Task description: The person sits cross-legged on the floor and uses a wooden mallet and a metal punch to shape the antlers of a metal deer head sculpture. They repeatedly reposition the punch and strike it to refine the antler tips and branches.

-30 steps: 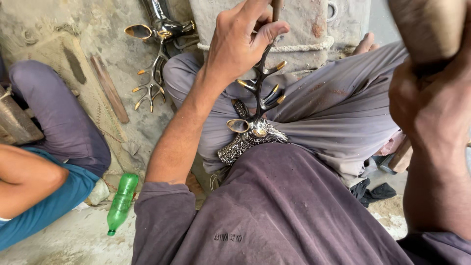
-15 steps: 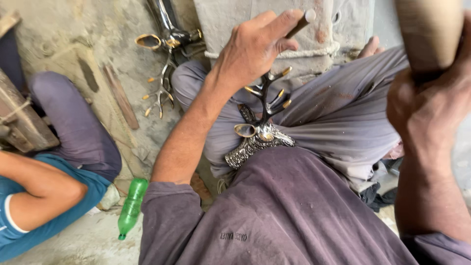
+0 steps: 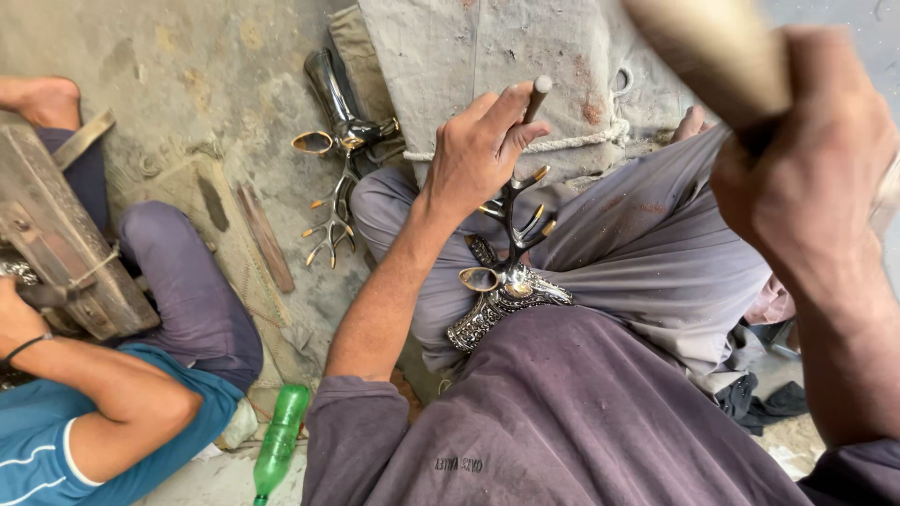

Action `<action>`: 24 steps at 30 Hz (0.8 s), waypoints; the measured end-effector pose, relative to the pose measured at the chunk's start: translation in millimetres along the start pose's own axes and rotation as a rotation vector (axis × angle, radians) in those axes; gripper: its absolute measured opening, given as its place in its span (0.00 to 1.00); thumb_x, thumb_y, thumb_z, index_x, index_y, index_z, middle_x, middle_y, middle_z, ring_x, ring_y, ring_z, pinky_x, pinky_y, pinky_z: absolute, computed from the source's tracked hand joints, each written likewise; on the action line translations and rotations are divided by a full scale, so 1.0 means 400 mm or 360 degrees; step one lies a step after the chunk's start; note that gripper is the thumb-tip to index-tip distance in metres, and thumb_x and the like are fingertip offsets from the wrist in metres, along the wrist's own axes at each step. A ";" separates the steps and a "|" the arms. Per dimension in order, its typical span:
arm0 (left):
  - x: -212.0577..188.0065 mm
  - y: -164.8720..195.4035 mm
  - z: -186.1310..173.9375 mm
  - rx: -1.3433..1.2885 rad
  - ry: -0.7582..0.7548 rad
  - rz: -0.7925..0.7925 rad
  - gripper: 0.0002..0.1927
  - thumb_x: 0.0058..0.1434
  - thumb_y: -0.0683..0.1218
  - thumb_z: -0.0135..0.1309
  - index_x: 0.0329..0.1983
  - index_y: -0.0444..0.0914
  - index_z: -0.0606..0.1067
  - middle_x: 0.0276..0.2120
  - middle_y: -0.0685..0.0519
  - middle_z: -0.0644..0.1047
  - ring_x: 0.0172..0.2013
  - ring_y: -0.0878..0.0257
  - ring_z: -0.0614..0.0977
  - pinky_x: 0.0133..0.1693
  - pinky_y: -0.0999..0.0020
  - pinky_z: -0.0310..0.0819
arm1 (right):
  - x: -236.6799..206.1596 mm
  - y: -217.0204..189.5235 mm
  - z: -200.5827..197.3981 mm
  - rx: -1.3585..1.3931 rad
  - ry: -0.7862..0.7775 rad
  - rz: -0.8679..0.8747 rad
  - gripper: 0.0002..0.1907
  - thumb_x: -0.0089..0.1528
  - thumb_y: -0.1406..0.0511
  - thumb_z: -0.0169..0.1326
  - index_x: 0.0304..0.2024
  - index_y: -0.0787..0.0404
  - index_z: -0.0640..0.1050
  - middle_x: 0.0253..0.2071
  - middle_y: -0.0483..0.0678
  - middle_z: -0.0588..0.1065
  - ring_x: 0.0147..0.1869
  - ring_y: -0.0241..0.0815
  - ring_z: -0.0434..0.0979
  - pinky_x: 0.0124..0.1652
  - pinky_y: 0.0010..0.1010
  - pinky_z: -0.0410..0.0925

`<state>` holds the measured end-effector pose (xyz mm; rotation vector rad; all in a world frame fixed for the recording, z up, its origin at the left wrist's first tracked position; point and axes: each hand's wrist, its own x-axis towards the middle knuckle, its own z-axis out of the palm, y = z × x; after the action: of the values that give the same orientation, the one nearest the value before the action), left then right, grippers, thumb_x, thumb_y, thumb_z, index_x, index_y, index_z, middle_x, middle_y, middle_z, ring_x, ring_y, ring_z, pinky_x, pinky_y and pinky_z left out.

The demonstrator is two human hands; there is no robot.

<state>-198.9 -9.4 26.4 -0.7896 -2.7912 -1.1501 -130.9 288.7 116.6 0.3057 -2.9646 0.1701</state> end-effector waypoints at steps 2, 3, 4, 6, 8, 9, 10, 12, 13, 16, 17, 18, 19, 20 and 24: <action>0.003 -0.004 0.002 0.0014 0.0038 0.0054 0.24 0.67 0.54 0.63 0.61 0.46 0.69 0.29 0.51 0.74 0.27 0.57 0.79 0.29 0.58 0.71 | -0.006 0.002 0.002 -0.0124 -0.0016 -0.0020 0.17 0.58 0.75 0.58 0.50 0.61 0.75 0.39 0.52 0.75 0.44 0.50 0.75 0.46 0.39 0.64; 0.004 -0.008 0.001 -0.0036 0.0008 0.0070 0.24 0.67 0.53 0.62 0.62 0.46 0.69 0.30 0.51 0.75 0.28 0.58 0.79 0.29 0.60 0.72 | -0.015 0.008 0.004 -0.0074 -0.0015 0.0007 0.18 0.59 0.75 0.57 0.51 0.61 0.75 0.41 0.52 0.75 0.44 0.50 0.75 0.47 0.39 0.64; 0.005 -0.013 -0.001 -0.0090 -0.0024 0.0087 0.24 0.68 0.53 0.62 0.63 0.45 0.68 0.32 0.52 0.76 0.29 0.59 0.80 0.30 0.61 0.73 | -0.023 0.011 0.012 0.0101 0.0002 0.0076 0.18 0.60 0.75 0.54 0.53 0.62 0.74 0.42 0.52 0.74 0.44 0.49 0.74 0.48 0.38 0.65; 0.013 -0.020 0.002 -0.0117 -0.0082 0.0160 0.24 0.69 0.50 0.62 0.65 0.46 0.68 0.33 0.53 0.77 0.30 0.61 0.82 0.30 0.64 0.75 | -0.043 0.011 0.037 0.0582 0.0067 0.0247 0.18 0.62 0.75 0.48 0.55 0.63 0.71 0.45 0.51 0.72 0.45 0.47 0.73 0.48 0.35 0.65; 0.019 -0.025 0.006 -0.0062 -0.0131 0.0266 0.23 0.69 0.47 0.61 0.65 0.49 0.69 0.34 0.55 0.79 0.30 0.64 0.82 0.29 0.67 0.77 | -0.065 0.014 0.053 0.0596 0.0006 0.0339 0.13 0.66 0.74 0.46 0.53 0.64 0.71 0.42 0.51 0.72 0.39 0.46 0.72 0.44 0.37 0.64; 0.023 -0.025 0.005 -0.0030 -0.0194 0.0254 0.24 0.68 0.45 0.61 0.66 0.49 0.69 0.33 0.55 0.78 0.29 0.63 0.82 0.28 0.68 0.78 | -0.072 0.012 0.059 0.0311 -0.0088 0.0316 0.09 0.68 0.73 0.49 0.51 0.63 0.73 0.37 0.51 0.73 0.33 0.47 0.71 0.40 0.40 0.63; 0.025 -0.023 0.006 0.0002 -0.0258 0.0234 0.25 0.67 0.44 0.61 0.66 0.49 0.70 0.31 0.55 0.78 0.28 0.63 0.82 0.27 0.68 0.78 | -0.082 0.000 0.067 0.0384 -0.0072 0.0404 0.08 0.68 0.72 0.49 0.50 0.63 0.72 0.36 0.51 0.73 0.32 0.47 0.71 0.38 0.41 0.63; 0.028 -0.017 -0.003 0.0052 -0.0379 0.0219 0.26 0.67 0.40 0.59 0.67 0.49 0.70 0.30 0.54 0.77 0.31 0.64 0.84 0.27 0.70 0.78 | -0.097 -0.037 0.079 0.0884 0.0078 0.0694 0.12 0.65 0.71 0.49 0.51 0.63 0.70 0.36 0.50 0.73 0.33 0.48 0.72 0.35 0.42 0.63; 0.029 -0.010 -0.008 0.0071 -0.0429 0.0224 0.26 0.68 0.38 0.56 0.68 0.48 0.70 0.31 0.53 0.76 0.35 0.65 0.86 0.28 0.72 0.78 | -0.106 -0.053 0.079 0.1313 0.0207 0.0891 0.16 0.62 0.70 0.48 0.53 0.63 0.68 0.38 0.49 0.73 0.35 0.48 0.73 0.34 0.42 0.64; 0.032 0.011 -0.028 -0.0025 -0.0427 0.0220 0.27 0.66 0.35 0.54 0.66 0.47 0.70 0.36 0.52 0.78 0.40 0.63 0.89 0.34 0.69 0.81 | -0.118 -0.078 0.072 0.0474 0.0078 0.0556 0.17 0.61 0.74 0.52 0.53 0.62 0.72 0.39 0.53 0.75 0.39 0.52 0.74 0.40 0.44 0.63; 0.029 0.021 -0.034 -0.0083 -0.0408 0.0219 0.26 0.65 0.35 0.54 0.65 0.47 0.71 0.38 0.51 0.79 0.41 0.62 0.89 0.36 0.67 0.82 | -0.118 -0.078 0.067 0.0343 0.0075 0.0486 0.18 0.60 0.75 0.53 0.53 0.62 0.73 0.40 0.54 0.75 0.41 0.54 0.75 0.41 0.45 0.63; 0.025 0.030 -0.039 -0.0098 -0.0310 0.0174 0.25 0.65 0.38 0.57 0.65 0.45 0.71 0.38 0.50 0.79 0.39 0.59 0.88 0.36 0.66 0.81 | -0.119 -0.072 0.060 0.0434 0.0105 0.0481 0.20 0.58 0.75 0.54 0.54 0.63 0.73 0.42 0.55 0.76 0.43 0.56 0.75 0.41 0.47 0.63; 0.025 0.037 -0.041 -0.0110 -0.0206 0.0135 0.25 0.64 0.42 0.60 0.64 0.42 0.70 0.38 0.48 0.79 0.38 0.57 0.87 0.35 0.64 0.79 | -0.112 -0.065 0.056 0.0522 0.0147 0.0470 0.23 0.57 0.74 0.54 0.56 0.64 0.73 0.44 0.57 0.76 0.45 0.58 0.75 0.42 0.48 0.64; 0.024 0.043 -0.042 -0.0121 -0.0097 0.0093 0.25 0.64 0.45 0.63 0.63 0.40 0.70 0.39 0.47 0.79 0.36 0.55 0.86 0.34 0.63 0.78 | -0.105 -0.055 0.052 0.0610 0.0162 0.0518 0.22 0.58 0.74 0.54 0.56 0.64 0.73 0.44 0.57 0.76 0.46 0.58 0.76 0.45 0.48 0.65; 0.001 0.047 -0.047 -0.0298 -0.0079 -0.0198 0.19 0.64 0.49 0.66 0.53 0.39 0.73 0.32 0.50 0.81 0.30 0.58 0.85 0.33 0.65 0.77 | -0.070 -0.047 0.034 0.0656 0.0088 0.0604 0.25 0.60 0.75 0.53 0.61 0.64 0.71 0.45 0.60 0.76 0.47 0.60 0.78 0.46 0.51 0.68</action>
<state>-193.8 -10.5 52.4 -0.6720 -2.8394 -1.4488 -102.0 274.0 100.5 -0.2196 -2.8771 0.8219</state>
